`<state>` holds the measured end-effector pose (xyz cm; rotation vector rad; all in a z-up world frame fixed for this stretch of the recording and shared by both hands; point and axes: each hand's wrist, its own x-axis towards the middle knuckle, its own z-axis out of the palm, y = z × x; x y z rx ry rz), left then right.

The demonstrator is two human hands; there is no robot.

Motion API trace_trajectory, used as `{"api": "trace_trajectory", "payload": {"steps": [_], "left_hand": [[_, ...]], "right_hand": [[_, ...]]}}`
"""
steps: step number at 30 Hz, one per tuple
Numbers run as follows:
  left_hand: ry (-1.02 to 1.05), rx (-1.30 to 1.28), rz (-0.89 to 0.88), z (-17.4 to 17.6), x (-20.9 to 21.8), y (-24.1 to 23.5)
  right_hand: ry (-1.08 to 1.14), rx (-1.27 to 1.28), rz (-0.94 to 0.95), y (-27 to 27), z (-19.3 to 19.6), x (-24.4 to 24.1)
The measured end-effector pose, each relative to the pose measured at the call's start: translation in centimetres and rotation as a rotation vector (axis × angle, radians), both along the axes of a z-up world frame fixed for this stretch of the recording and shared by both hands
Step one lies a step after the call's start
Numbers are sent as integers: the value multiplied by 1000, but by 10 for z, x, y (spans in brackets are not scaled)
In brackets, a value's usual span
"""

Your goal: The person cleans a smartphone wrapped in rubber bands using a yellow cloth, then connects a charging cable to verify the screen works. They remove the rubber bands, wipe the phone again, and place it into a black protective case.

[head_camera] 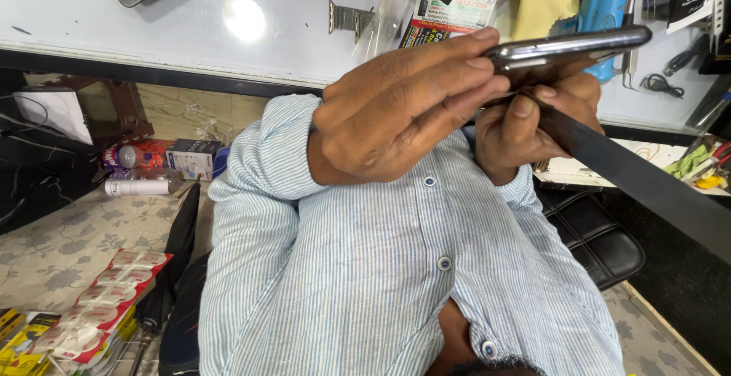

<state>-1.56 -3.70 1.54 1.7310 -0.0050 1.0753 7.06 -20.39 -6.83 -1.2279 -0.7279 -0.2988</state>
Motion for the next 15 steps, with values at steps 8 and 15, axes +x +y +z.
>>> {"api": "trace_trajectory", "payload": {"steps": [8, 15], "left_hand": [[85, -594, -189, -14, 6, 3], [279, -650, -174, -51, -11, 8]], "right_hand": [[4, -273, -93, -5, 3, -5], [406, -219, 69, -6, 14, -11]]}}
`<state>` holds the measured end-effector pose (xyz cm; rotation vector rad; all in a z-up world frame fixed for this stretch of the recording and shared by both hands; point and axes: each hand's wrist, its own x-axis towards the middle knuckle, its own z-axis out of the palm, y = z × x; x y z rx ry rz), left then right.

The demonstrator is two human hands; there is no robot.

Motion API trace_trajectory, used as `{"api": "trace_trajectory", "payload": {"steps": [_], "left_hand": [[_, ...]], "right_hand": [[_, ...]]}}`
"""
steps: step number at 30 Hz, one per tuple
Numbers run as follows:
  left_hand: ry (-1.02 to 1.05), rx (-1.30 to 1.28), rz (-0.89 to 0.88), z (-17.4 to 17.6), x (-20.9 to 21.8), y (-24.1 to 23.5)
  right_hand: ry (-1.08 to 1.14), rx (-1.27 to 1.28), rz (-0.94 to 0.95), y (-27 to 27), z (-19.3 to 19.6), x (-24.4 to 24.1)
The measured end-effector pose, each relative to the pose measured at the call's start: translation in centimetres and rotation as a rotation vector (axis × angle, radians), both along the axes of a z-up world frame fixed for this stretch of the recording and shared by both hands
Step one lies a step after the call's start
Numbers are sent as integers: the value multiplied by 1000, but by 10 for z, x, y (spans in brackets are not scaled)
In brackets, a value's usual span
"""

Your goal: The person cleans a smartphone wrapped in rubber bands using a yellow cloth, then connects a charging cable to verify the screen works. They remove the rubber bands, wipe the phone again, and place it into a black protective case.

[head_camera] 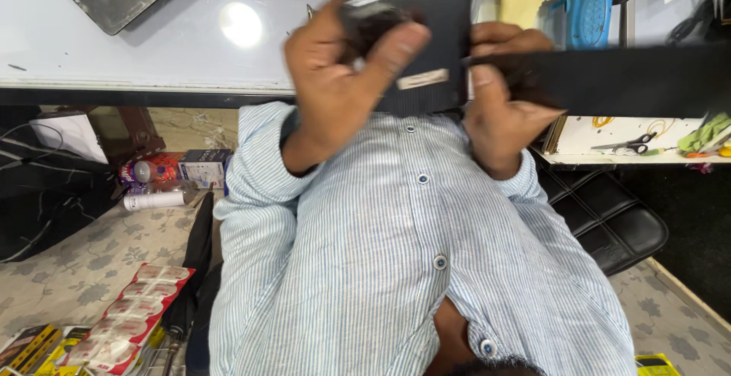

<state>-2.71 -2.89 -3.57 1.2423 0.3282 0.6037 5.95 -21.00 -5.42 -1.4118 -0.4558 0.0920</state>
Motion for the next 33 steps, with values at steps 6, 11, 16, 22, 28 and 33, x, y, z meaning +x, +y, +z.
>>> {"api": "trace_trajectory", "payload": {"steps": [6, 11, 16, 22, 28, 33], "left_hand": [[-36, -227, 382, -15, -31, 28], [-27, -394, 440, -10, -43, 28], [-34, -472, 333, -13, -39, 20], [-3, -454, 265, -15, -36, 8], [19, -412, 218, -14, -39, -4], [75, -384, 149, -19, -45, -13]], "right_hand": [[493, -312, 14, -21, 24, 33], [288, -508, 207, -29, -2, 34], [-86, -741, 128, -43, -4, 24], [-228, -837, -14, -64, 19, 5], [-330, -277, 107, -74, 67, -21], [-776, 5, 301, -109, 119, -48]]}}
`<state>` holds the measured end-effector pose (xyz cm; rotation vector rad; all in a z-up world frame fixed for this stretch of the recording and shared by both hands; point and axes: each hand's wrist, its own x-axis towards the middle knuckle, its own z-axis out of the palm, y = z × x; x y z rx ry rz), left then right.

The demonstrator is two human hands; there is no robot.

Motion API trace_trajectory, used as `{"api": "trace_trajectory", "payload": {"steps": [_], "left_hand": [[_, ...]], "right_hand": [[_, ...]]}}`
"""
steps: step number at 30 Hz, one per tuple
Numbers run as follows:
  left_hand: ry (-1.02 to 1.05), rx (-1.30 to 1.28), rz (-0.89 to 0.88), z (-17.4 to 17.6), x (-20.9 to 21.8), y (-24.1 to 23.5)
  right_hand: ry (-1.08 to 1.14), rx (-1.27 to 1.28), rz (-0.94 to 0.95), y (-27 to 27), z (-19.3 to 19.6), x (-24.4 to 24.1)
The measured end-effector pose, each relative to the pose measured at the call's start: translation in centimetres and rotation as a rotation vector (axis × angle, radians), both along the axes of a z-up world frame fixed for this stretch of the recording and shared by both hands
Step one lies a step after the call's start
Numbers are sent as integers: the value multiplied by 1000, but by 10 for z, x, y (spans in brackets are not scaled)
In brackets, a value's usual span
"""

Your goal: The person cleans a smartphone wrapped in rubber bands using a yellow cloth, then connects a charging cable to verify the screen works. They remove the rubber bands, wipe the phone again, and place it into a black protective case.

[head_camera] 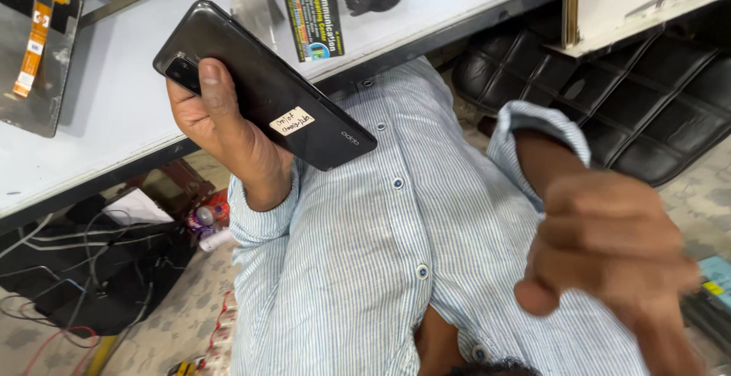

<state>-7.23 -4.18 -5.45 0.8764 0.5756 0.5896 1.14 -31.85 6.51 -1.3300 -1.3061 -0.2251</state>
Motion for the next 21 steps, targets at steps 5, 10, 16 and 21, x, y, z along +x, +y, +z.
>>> {"api": "trace_trajectory", "payload": {"steps": [5, 10, 16, 21], "left_hand": [[10, 17, -41, 0, 2, -14], [37, 16, -60, 5, 12, -32], [3, 71, -143, 7, 29, -60], [-22, 75, -184, 9, 47, -92]], "right_hand": [[-251, 79, -68, -6, 14, -2], [-149, 100, -184, -12, 20, -6], [-304, 209, -269, -69, 1, -30], [-276, 450, -361, -111, -30, -34]]}}
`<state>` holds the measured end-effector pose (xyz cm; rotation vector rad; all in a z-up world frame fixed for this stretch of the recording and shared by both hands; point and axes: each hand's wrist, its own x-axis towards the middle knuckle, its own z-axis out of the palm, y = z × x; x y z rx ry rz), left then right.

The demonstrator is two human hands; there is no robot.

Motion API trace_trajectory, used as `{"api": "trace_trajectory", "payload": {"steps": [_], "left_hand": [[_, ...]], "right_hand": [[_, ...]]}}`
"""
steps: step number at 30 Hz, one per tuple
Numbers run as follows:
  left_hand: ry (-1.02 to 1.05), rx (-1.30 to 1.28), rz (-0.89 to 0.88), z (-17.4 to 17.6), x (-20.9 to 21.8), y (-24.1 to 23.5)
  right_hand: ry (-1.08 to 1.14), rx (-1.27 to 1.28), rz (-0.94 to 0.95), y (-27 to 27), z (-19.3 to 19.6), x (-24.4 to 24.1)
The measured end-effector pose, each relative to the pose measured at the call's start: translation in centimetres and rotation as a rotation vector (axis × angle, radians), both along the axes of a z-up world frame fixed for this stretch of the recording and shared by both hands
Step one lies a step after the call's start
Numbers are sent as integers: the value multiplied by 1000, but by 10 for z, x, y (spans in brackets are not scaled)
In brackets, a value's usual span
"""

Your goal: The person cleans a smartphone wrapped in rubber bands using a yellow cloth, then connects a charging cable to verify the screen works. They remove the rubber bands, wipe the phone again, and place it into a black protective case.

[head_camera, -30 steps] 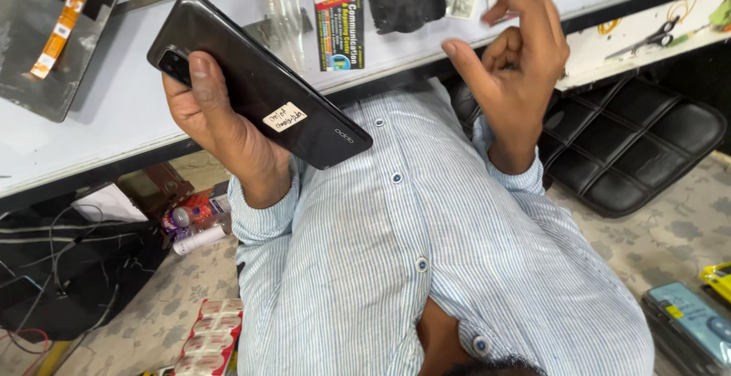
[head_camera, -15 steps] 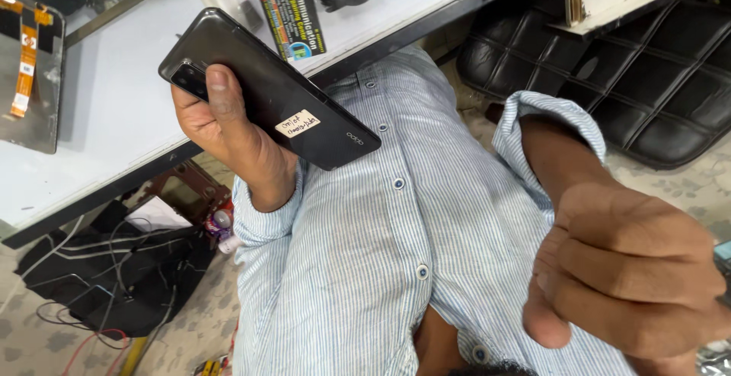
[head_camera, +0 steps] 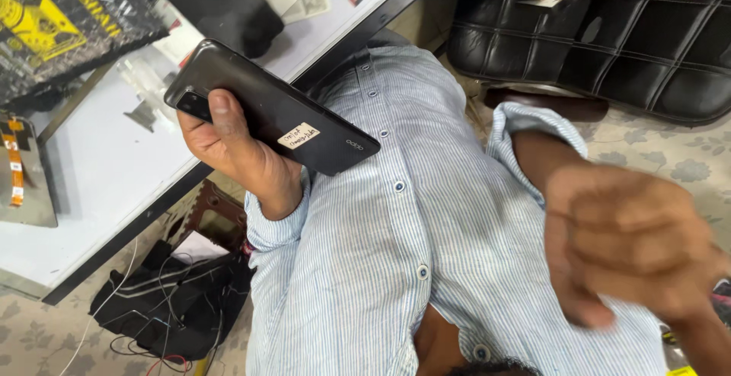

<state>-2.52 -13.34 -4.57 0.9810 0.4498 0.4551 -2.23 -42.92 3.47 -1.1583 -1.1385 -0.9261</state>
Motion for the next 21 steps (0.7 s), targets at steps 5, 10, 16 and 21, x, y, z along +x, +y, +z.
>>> {"api": "trace_trajectory", "payload": {"steps": [5, 10, 16, 21], "left_hand": [[-45, 82, -5, -5, 14, -37], [-78, 342, -67, -1, 7, -67], [-49, 497, -257, 11, -6, -90], [-187, 421, -304, 10, -7, -103]], "right_hand": [[287, -285, -334, -21, -39, 17], [801, -559, -152, -35, -86, 28], [984, -517, 342, -29, -95, 31], [1110, -572, 405, -33, -86, 11]]}}
